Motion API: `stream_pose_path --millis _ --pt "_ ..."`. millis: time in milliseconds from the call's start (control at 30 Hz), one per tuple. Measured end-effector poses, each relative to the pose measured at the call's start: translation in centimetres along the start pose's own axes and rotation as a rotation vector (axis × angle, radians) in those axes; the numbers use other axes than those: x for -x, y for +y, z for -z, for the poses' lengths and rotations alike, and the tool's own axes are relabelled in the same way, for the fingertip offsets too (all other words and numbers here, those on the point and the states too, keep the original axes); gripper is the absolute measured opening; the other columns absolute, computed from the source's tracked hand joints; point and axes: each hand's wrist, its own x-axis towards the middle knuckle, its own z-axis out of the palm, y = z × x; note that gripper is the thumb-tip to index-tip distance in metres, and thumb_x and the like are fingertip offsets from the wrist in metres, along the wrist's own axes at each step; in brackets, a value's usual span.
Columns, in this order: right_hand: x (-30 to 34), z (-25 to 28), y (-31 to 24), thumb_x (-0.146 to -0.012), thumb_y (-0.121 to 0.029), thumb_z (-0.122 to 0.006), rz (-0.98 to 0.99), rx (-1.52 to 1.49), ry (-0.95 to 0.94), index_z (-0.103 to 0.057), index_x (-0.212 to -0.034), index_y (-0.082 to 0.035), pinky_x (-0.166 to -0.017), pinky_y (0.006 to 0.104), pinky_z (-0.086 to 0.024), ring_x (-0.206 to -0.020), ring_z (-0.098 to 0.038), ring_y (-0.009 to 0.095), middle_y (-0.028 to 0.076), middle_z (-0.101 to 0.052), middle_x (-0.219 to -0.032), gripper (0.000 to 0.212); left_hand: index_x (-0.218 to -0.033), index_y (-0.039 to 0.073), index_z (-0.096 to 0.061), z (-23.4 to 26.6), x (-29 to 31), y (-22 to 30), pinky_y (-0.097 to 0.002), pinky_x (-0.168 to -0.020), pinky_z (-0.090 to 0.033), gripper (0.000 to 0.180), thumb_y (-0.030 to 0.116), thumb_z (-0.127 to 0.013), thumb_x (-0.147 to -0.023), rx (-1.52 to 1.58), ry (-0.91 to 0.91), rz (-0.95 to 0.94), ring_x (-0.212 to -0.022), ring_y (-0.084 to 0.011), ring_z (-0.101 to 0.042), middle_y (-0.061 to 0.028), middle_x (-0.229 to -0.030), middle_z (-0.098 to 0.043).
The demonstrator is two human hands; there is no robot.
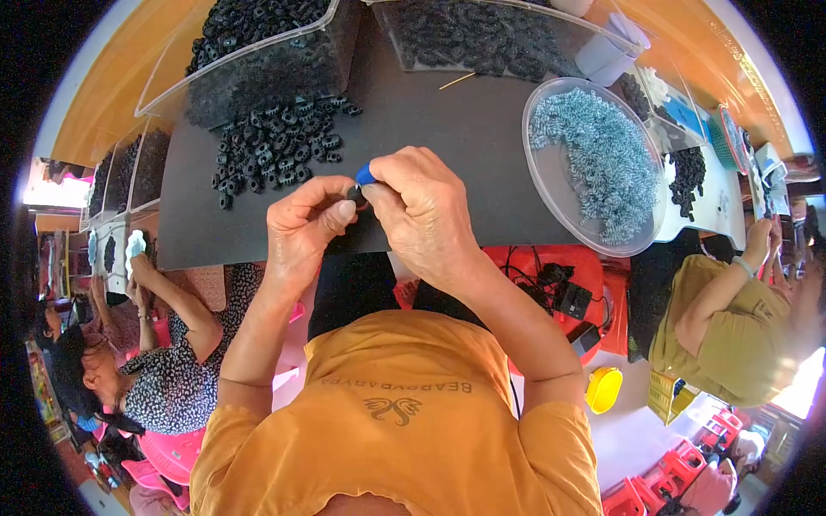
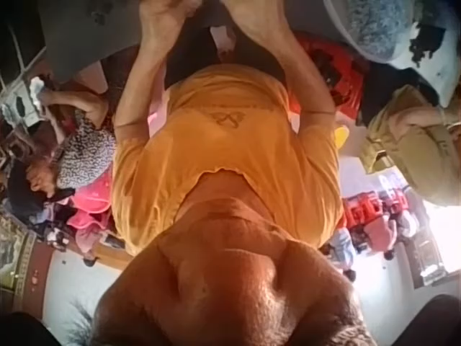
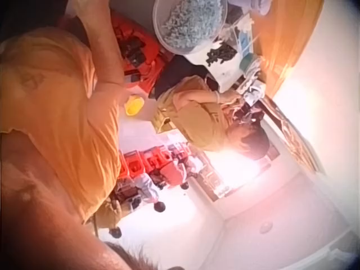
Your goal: The person assembles components by picking up pins from a dish, inserting them into black plastic parts by hand, and setting the assembled parts on the table.
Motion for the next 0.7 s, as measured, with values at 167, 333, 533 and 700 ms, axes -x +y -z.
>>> stream_pose_path --millis 167,333,533,700 --pt "0.5 -0.2 0.0 -0.071 0.004 -0.065 0.003 0.016 -0.011 -0.061 -0.083 -0.001 -0.062 0.0362 -0.045 -0.070 -0.056 0.028 0.011 -0.058 -0.074 0.013 -0.100 -0.001 -0.063 -0.9 0.6 0.1 -0.0173 -0.063 -0.043 0.015 -0.001 -0.063 -0.085 0.112 0.015 0.032 -0.072 -0.0038 -0.051 0.0019 -0.081 -0.057" --pt "0.5 0.0 0.1 -0.072 0.006 -0.065 0.002 -0.007 -0.028 -0.061 -0.083 -0.001 -0.062 0.0350 -0.045 -0.069 -0.055 0.028 0.011 -0.057 -0.074 0.014 -0.099 0.002 -0.064 -0.5 0.1 0.0 -0.0179 -0.055 -0.043 0.014 0.006 -0.065 -0.085 0.287 0.029 0.173 -0.064 -0.0046 -0.054 0.0013 -0.076 -0.063" --pt "1.1 0.5 0.3 -0.073 0.008 -0.064 -0.129 -0.097 0.004 -0.060 -0.086 0.000 -0.058 0.0288 -0.043 -0.066 -0.054 0.019 0.009 -0.055 -0.074 0.015 -0.097 -0.001 -0.063 0.2 -0.4 -0.3 -0.0204 -0.054 -0.043 0.015 0.007 -0.066 -0.084 0.361 0.167 0.143 -0.062 -0.0090 -0.056 -0.0068 -0.079 -0.065" --pt "1.4 -0.3 -0.1 -0.074 0.008 -0.064 -0.187 -0.147 0.031 -0.059 -0.087 0.000 -0.054 0.0265 -0.042 -0.062 -0.052 0.015 0.008 -0.055 -0.075 0.016 -0.095 -0.002 -0.062 -0.3 -0.2 0.1 -0.0231 -0.052 -0.044 0.012 0.004 -0.064 -0.085 0.509 0.156 0.216 -0.060 -0.0122 -0.058 -0.0100 -0.079 -0.065"
